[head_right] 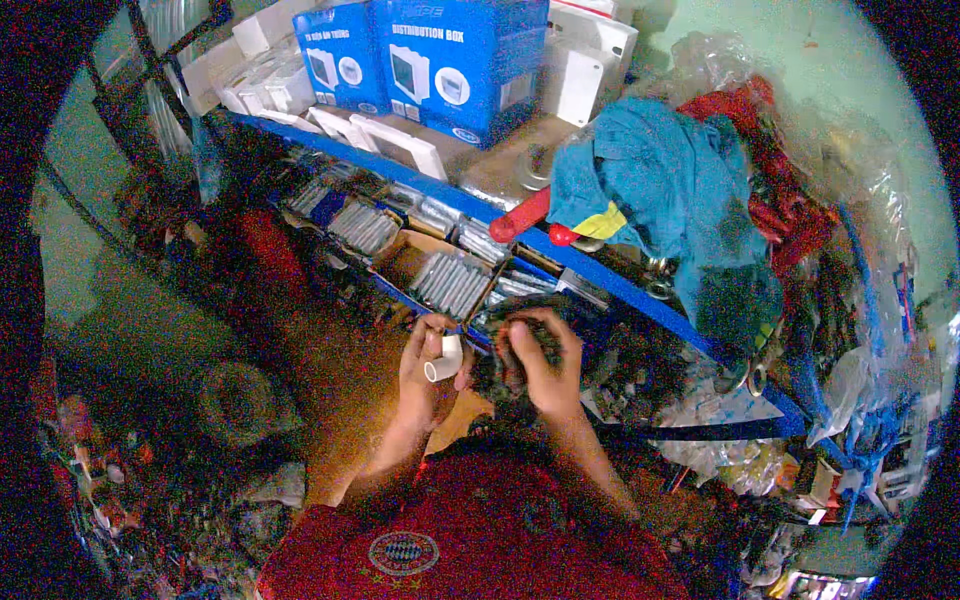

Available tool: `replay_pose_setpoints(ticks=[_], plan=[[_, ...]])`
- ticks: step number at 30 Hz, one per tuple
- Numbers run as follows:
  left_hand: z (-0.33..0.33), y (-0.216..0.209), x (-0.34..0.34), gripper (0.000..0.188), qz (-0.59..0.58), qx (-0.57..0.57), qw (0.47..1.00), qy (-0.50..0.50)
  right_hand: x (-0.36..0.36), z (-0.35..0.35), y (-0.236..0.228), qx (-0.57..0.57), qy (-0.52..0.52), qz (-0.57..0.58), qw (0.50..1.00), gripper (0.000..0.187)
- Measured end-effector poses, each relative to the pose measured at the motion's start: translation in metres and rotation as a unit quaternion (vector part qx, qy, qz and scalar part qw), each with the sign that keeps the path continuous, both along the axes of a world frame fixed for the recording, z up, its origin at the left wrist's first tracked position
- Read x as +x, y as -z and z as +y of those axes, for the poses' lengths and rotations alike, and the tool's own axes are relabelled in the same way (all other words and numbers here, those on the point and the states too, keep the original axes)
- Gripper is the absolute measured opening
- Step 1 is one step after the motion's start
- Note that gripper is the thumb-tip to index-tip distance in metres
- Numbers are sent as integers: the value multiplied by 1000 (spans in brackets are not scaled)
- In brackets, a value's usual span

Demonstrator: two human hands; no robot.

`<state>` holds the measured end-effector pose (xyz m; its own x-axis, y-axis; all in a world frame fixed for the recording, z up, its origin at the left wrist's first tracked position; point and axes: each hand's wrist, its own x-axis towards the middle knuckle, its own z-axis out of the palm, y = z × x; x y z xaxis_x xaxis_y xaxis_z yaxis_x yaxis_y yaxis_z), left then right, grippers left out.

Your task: Assembling plastic pipe elbow fittings by inserting internal components.

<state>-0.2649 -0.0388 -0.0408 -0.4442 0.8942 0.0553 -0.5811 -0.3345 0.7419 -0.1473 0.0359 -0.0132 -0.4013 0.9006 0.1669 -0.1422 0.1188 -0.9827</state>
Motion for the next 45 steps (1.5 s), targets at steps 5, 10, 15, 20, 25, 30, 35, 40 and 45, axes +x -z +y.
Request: replay_pose_setpoints(ticks=[5, 10, 15, 20, 25, 30, 35, 40, 45], plan=[[1, 1, 5, 28, -54, 8, 998, 36, 5, -5, -9, 31, -66, 16, 997, 19], [0, 16, 6, 15, -46, -41, 998, 3, -4, -13, -9, 135, -121, -105, 978, 25], [-2, 19, 14, 15, -59, -41, 996, 53, -6, -9, 8, 186, 0, -106, 977, 21], [0, 25, 20, 14, -92, -56, 992, 62, -7, 0, 10, 185, 23, -107, 977, 19], [-1, 23, 18, 15, -158, 2, 979, 131, 3, -5, 3, -36, 45, 36, 998, 17], [0, 4, 28, 12, -126, -47, 987, 84, 14, -15, -2, 207, -53, -94, 972, 19], [-9, 22, 26, 5, -53, -85, 991, 84, 11, -27, 1, 191, -26, -136, 972, 20], [0, 38, 30, 11, -98, -32, 992, 76, 4, -25, 13, 200, 42, -125, 971, 19], [-9, 22, 32, 11, -196, -44, 973, 116, 7, -18, 19, 194, 138, -82, 968, 16]])
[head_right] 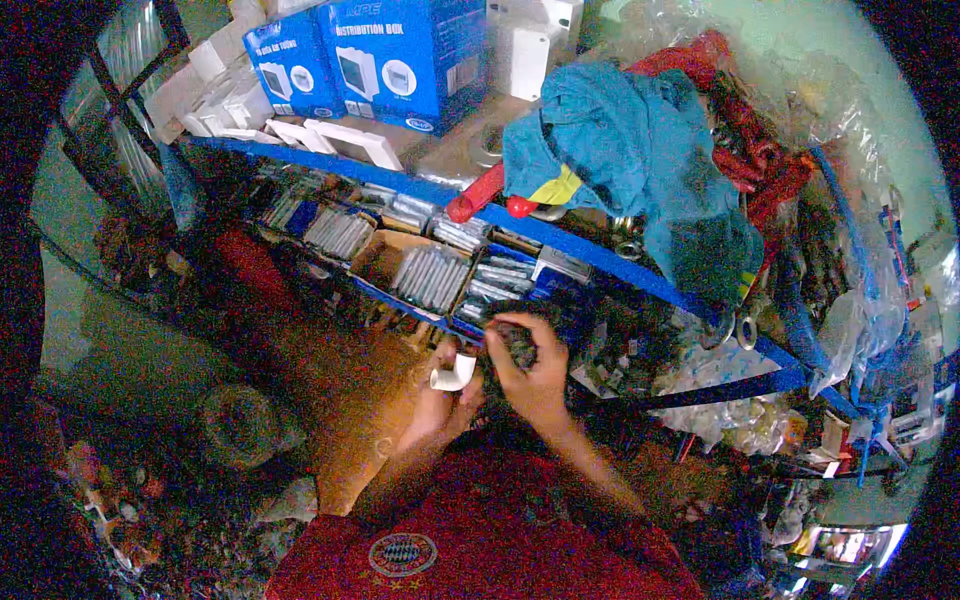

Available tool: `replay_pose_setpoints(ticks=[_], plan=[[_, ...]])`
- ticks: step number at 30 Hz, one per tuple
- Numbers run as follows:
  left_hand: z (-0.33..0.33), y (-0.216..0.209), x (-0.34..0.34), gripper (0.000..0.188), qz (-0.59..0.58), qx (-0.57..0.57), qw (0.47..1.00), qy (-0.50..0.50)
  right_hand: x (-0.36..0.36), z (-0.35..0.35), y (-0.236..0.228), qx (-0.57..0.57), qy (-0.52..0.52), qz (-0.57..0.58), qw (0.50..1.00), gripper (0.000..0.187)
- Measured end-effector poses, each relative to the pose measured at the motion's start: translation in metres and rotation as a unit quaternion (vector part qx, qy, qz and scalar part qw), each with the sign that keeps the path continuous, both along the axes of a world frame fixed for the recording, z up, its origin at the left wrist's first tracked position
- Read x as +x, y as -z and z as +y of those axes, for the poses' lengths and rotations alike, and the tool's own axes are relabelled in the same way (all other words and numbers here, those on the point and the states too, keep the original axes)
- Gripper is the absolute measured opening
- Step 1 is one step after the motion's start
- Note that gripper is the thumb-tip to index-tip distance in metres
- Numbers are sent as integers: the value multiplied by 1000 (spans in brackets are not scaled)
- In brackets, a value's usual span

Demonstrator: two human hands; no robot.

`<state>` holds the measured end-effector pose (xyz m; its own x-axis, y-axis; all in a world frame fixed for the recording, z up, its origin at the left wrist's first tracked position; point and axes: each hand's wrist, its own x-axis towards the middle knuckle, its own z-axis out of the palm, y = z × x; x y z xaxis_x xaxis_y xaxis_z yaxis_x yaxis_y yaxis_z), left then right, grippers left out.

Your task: Assembling plastic pipe elbow fittings by inserting internal components.

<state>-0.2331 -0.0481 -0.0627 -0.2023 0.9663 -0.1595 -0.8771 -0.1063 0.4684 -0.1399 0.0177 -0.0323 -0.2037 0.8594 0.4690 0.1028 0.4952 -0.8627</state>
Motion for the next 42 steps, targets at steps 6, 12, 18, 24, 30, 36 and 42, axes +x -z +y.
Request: replay_pose_setpoints(ticks=[6, 12, 18, 24, 30, 36, 42], plan=[[-4, 7, -6, 15, -54, 39, 995, 70, 26, 2, -5, -79, -58, 35, 995, 16], [-4, 11, -6, 17, -37, -48, 997, 43, 20, -12, -28, 15, -80, -61, 995, 47], [2, 10, -5, 18, 38, -42, 998, -13, 21, -11, -17, -38, -176, -103, 978, 42], [1, 4, -5, 33, 128, -17, 991, -30, 21, -7, -12, -66, -135, -112, 982, 30], [-9, -10, -13, 46, 338, -25, 941, -15, 14, -7, -5, -44, -84, -103, 990, 25], [-2, -3, -14, 43, 174, 19, 984, 17, 15, -4, 10, -81, -48, -16, 995, 26], [-3, -10, -17, 38, 240, -34, 969, 44, 7, 3, -1, 43, -67, -111, 991, 32]])
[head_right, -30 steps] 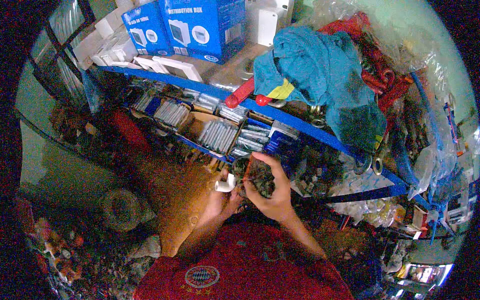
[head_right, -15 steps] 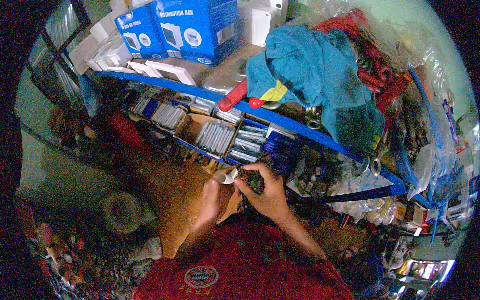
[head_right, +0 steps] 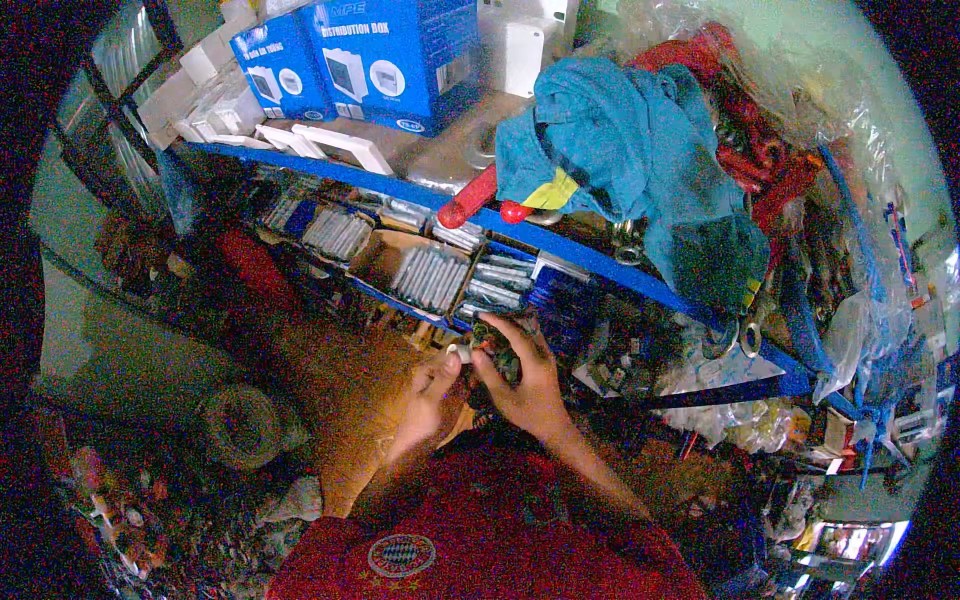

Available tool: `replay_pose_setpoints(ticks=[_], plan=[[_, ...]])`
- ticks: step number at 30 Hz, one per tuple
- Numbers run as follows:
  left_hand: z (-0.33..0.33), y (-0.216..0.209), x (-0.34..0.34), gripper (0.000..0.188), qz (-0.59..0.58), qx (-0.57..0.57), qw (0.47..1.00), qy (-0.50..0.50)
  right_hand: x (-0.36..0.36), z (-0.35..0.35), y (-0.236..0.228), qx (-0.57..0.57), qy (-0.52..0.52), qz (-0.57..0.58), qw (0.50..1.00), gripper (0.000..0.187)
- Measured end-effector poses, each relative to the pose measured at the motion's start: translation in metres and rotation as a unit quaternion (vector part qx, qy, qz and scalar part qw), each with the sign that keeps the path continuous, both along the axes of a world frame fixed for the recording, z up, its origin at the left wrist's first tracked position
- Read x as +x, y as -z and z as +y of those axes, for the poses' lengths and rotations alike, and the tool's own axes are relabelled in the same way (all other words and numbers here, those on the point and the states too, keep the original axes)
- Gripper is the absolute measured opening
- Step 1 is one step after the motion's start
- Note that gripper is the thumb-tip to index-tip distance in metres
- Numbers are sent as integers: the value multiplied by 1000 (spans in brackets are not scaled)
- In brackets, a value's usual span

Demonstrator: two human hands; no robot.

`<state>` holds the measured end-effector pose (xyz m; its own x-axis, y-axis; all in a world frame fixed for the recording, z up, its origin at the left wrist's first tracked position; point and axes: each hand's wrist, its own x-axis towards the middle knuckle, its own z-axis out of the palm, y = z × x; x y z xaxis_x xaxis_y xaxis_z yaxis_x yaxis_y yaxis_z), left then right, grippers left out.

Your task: Assembling plastic pipe elbow fittings by inserting internal components.

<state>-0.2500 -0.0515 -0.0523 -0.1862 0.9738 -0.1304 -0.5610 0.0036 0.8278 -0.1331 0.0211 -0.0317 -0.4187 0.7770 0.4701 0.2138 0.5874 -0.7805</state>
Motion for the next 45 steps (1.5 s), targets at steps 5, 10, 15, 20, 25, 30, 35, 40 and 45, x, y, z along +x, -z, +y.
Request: replay_pose_setpoints(ticks=[5, 10, 15, 20, 25, 30, 35, 40, 45], plan=[[-2, 14, 1, 39, 84, -19, 996, 26, 3, 5, 9, -32, -13, -12, 999, 27], [2, 23, 10, 42, 37, -45, 998, 12, 0, 12, 23, 73, 66, -31, 995, 20], [5, 34, 7, 40, -123, 2, 992, 17, 4, 10, 23, -105, 75, 54, 990, 19], [10, 35, 9, 36, -229, 51, 971, 40, 8, 2, 13, -53, 150, 39, 987, 24], [7, 46, 6, 32, -216, 36, 975, 48, 11, 8, 4, -52, -42, -30, 997, 31], [8, 48, 12, 33, -179, 17, 981, 65, 16, 14, 13, -4, 18, -54, 998, 24], [12, 47, 11, 36, -214, 13, 976, 50, 14, 14, 20, -102, 72, 4, 992, 22], [16, 30, 12, 39, -261, 43, 962, 73, 16, 7, 41, -204, 212, 126, 947, 24], [13, 59, 11, 38, -245, 51, 966, 67, 19, 11, 16, -86, -38, -15, 995, 32]])
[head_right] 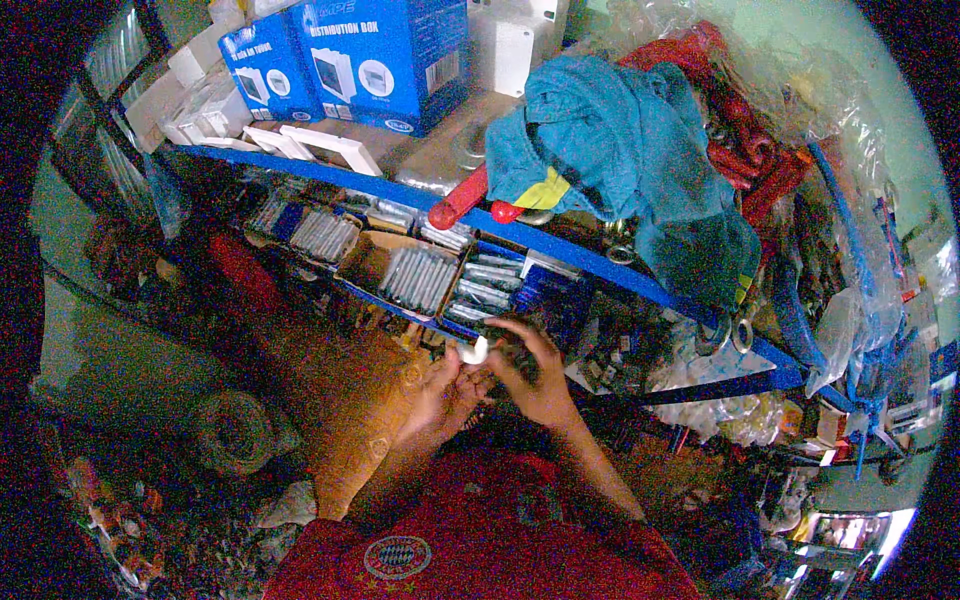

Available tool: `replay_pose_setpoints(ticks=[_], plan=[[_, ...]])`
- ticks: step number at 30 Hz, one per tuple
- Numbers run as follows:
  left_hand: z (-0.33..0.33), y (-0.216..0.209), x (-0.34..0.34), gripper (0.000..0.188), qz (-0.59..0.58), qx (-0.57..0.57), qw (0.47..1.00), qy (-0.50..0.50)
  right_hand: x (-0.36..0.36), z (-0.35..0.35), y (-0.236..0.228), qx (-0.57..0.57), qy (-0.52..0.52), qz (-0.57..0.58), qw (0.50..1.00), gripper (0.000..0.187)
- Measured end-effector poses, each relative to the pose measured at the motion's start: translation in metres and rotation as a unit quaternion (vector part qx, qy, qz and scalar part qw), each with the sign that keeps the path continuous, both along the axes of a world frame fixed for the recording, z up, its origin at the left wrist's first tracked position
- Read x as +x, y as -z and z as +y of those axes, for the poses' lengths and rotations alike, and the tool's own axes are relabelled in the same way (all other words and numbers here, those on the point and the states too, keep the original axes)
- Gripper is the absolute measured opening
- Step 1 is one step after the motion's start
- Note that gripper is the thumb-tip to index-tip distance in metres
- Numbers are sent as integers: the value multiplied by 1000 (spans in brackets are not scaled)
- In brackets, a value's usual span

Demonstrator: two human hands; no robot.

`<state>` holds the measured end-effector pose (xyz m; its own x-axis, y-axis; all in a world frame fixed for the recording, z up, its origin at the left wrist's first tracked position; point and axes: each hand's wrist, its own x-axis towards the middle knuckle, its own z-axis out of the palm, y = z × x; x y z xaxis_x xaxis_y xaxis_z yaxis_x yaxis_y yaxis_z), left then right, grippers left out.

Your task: Assembling plastic pipe elbow fittings by inserting internal components.

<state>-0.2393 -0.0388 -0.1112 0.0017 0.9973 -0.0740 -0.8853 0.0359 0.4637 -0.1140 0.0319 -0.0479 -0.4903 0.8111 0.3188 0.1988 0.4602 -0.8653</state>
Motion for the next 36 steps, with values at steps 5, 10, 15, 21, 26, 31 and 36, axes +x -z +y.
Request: replay_pose_setpoints(ticks=[5, 10, 15, 21, 26, 31, 36], plan=[[-3, -12, 4, 38, 87, -31, 996, -10, 3, 2, 2, 24, 5, -23, 999, 27], [-4, -11, 6, 36, 138, -18, 990, -9, -5, 2, -2, 36, 106, -41, 993, 16], [-5, -6, 7, 34, 104, -30, 994, -9, -5, -5, 21, -81, 140, 76, 984, 18], [-8, -18, 2, 33, 230, -16, 973, -33, -3, -6, 9, 8, 19, 52, 998, 22], [-11, -29, -4, 32, 335, -34, 942, 8, 3, -6, 8, -15, 37, -32, 999, 22], [-4, -46, 3, 44, 413, 43, 910, 8, -4, -5, 24, 30, 175, 27, 984, 18], [-8, -55, 5, 48, 386, 33, 921, 27, -6, -4, 22, -206, 186, 186, 943, 26]])
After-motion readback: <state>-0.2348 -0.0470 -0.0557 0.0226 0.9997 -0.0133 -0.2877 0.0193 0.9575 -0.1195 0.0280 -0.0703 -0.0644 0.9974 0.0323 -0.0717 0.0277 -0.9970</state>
